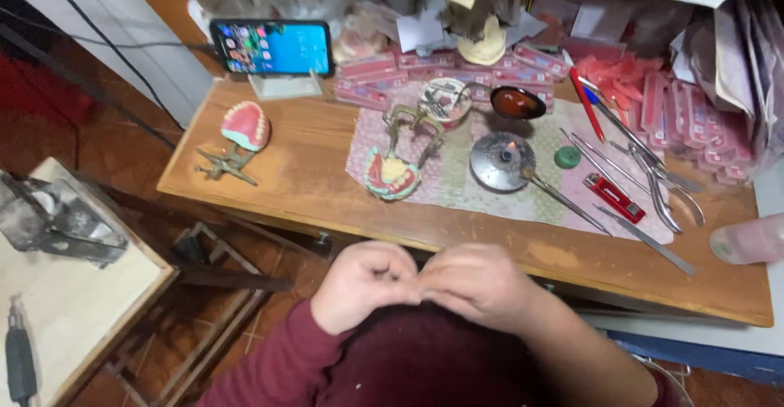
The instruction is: The person works on a dental model, using pliers to adjust a metal wire and a lighter to heat it. They then use a small tool to apply material to the model and a rotary tool to grind a small piece of material before placing it on the model.
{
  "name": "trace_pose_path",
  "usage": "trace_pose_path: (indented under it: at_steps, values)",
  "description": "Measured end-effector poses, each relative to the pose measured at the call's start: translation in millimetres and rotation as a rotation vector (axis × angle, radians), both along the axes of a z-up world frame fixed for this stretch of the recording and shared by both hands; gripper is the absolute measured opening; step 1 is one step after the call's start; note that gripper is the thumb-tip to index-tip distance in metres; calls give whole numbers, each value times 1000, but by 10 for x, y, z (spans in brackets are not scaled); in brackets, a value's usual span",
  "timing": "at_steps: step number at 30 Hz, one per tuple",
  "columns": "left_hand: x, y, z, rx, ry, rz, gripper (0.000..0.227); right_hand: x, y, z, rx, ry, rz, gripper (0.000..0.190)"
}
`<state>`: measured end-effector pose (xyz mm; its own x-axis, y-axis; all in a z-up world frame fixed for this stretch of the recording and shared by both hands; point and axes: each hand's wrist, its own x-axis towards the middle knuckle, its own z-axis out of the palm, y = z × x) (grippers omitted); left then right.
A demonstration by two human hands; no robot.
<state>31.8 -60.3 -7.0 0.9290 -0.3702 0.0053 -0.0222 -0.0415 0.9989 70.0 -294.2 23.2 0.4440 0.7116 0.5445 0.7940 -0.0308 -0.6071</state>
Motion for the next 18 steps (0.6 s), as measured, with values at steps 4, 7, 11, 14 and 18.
trace_pose_path:
  at_steps: [4,7,11,14,18]
  values:
    - [96,-321,-221,-180,104,92,12,34,-146,50,-75,-50,-198,13]
    - [122,-400,-275,-202,151,99,11,61,-122,97,-105,-20,-272,14]
    - [131,-370,-192,-470,86,32,17,115,-61,95,-129,79,-372,13]
    - [159,-260,-46,-219,-33,72,31,215,-40,111,-141,160,-471,10]
    - [216,111,-30,-67,-229,239,19,391,49,202,-233,219,-519,8]
